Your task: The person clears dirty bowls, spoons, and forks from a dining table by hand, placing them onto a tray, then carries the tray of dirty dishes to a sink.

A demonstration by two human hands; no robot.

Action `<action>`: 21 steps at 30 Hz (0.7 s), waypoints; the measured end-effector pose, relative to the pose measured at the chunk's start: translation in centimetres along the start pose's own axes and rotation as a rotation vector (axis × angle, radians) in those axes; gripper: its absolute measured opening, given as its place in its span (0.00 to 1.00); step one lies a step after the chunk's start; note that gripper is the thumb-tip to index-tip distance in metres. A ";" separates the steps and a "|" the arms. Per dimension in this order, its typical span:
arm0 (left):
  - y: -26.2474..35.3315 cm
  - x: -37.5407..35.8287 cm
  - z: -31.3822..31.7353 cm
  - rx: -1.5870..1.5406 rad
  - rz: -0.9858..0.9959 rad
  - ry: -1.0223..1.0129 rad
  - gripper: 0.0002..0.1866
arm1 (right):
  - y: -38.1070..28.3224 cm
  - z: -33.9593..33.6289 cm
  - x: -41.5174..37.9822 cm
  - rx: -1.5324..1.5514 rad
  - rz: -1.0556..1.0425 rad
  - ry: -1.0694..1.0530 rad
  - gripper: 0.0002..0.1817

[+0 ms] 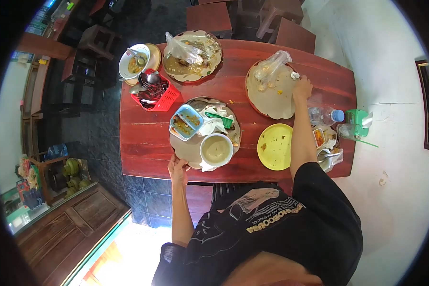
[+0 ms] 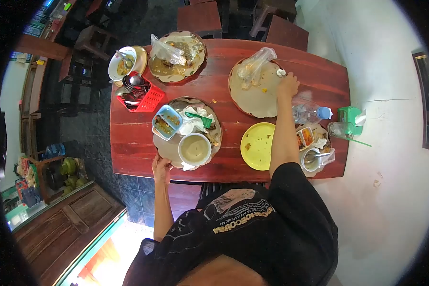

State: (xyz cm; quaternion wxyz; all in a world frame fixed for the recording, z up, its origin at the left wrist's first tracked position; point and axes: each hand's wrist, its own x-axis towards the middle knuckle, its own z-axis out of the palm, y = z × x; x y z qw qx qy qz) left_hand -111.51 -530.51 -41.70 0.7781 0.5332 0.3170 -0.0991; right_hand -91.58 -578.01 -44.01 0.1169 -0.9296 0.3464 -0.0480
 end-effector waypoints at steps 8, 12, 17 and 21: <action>3.2 -0.8 2.8 0.003 0.069 -0.093 0.20 | -4.2 1.0 -6.3 0.203 -0.279 -0.046 0.09; 3.4 0.0 4.5 -0.027 0.059 -0.107 0.19 | -5.5 1.6 -10.7 0.358 -0.480 -0.185 0.09; 1.9 1.1 4.7 -0.019 0.042 -0.086 0.17 | -5.4 2.7 -14.1 0.602 -0.464 -0.482 0.13; 0.3 1.2 3.8 -0.012 -0.018 -0.065 0.15 | -4.8 1.9 -15.3 0.702 -0.488 -0.550 0.13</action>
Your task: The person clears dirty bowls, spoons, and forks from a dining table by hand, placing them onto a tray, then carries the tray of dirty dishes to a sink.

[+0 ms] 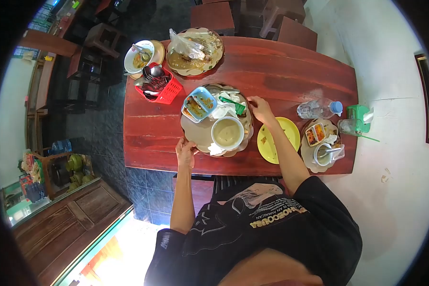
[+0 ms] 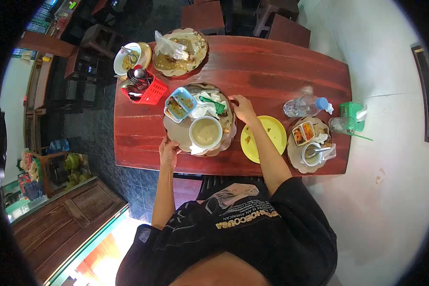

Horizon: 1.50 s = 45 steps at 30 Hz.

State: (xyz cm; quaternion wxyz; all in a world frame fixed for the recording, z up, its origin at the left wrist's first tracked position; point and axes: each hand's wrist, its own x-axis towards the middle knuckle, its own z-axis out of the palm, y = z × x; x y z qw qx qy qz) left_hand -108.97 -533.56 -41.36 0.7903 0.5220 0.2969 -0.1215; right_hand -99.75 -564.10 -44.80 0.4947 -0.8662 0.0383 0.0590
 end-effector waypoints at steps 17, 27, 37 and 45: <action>-3.1 -1.4 0.5 0.433 0.106 0.242 0.20 | -0.8 2.7 -2.2 0.281 -0.004 0.008 0.20; -4.4 -0.9 0.6 0.182 0.084 0.248 0.21 | -3.0 2.3 -3.2 0.279 0.027 0.099 0.21; -3.0 0.3 0.7 -0.293 -0.102 0.159 0.15 | -3.1 2.0 -3.8 0.265 0.203 0.059 0.19; -2.9 -1.0 0.7 -0.256 -0.151 -0.007 0.26 | -3.3 1.5 -4.9 0.237 0.093 0.061 0.19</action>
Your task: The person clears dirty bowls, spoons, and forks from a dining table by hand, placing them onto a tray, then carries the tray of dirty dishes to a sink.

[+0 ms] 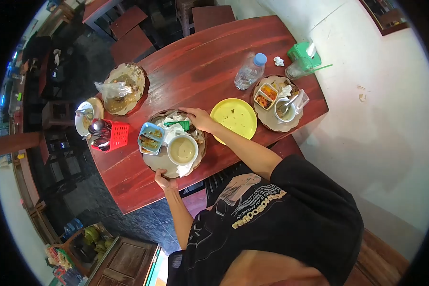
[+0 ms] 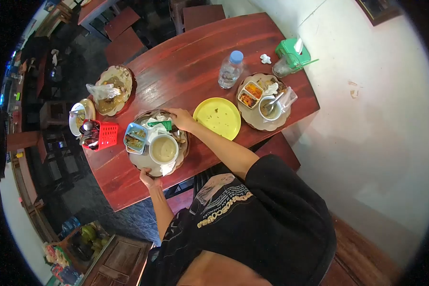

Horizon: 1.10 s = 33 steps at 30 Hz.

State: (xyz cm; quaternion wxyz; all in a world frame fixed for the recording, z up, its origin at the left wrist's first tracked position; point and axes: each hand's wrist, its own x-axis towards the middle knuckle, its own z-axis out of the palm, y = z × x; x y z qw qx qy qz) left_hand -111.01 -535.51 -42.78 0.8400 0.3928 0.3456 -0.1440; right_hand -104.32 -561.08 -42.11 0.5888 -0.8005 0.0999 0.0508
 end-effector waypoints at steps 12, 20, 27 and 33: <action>-2.0 1.6 -1.4 -0.059 -0.005 0.132 0.25 | 1.7 -21.1 -19.2 -0.642 0.464 0.716 0.14; -2.0 1.4 -1.0 -0.078 -0.010 0.191 0.24 | 10.0 -23.9 -19.6 -0.391 0.563 0.790 0.12; -2.2 1.7 -1.3 -0.096 -0.023 0.128 0.22 | 1.6 -22.1 -19.8 -0.546 0.325 0.771 0.08; -2.2 1.8 -1.3 -0.120 -0.032 0.120 0.21 | -7.8 -16.2 -15.7 -0.383 0.059 0.479 0.07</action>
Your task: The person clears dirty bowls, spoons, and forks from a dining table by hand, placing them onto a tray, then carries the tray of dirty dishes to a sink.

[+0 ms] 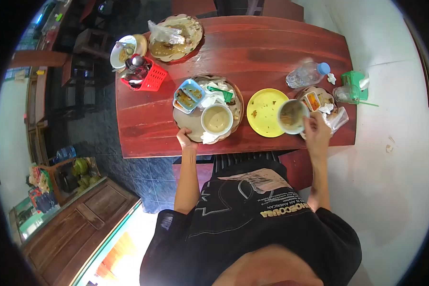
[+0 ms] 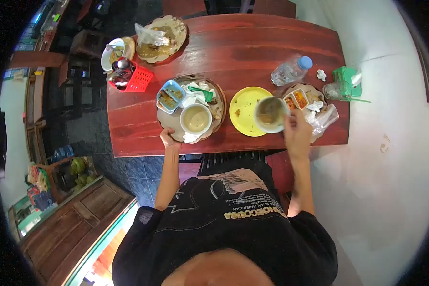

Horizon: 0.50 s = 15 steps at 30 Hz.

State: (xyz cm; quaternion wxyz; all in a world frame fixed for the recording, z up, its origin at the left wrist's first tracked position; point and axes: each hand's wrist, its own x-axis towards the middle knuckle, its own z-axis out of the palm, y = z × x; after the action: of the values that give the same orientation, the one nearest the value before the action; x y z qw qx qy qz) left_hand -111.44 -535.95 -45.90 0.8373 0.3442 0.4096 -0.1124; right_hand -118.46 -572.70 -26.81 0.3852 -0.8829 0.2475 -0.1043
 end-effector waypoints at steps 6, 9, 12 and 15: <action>-0.4 1.3 -1.7 0.008 -0.001 -0.093 0.22 | -8.8 8.7 0.4 0.258 -0.239 -0.408 0.09; 0.3 -2.0 1.8 -0.113 0.151 -0.136 0.16 | -12.1 14.2 0.2 0.192 -0.500 -0.515 0.09; -1.4 1.3 -1.8 -0.153 0.181 -0.195 0.26 | -12.5 20.6 0.0 0.022 -0.698 -0.618 0.09; -0.6 0.3 -0.6 -0.195 0.089 -0.177 0.26 | -12.0 24.1 -0.6 -0.172 -0.804 -0.556 0.09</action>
State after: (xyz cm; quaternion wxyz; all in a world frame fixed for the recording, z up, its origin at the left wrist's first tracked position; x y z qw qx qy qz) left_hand -111.91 -535.98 -46.64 0.9037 0.2680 0.3276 -0.0648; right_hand -105.69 -550.26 -34.45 0.2917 -0.9314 -0.2169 0.0158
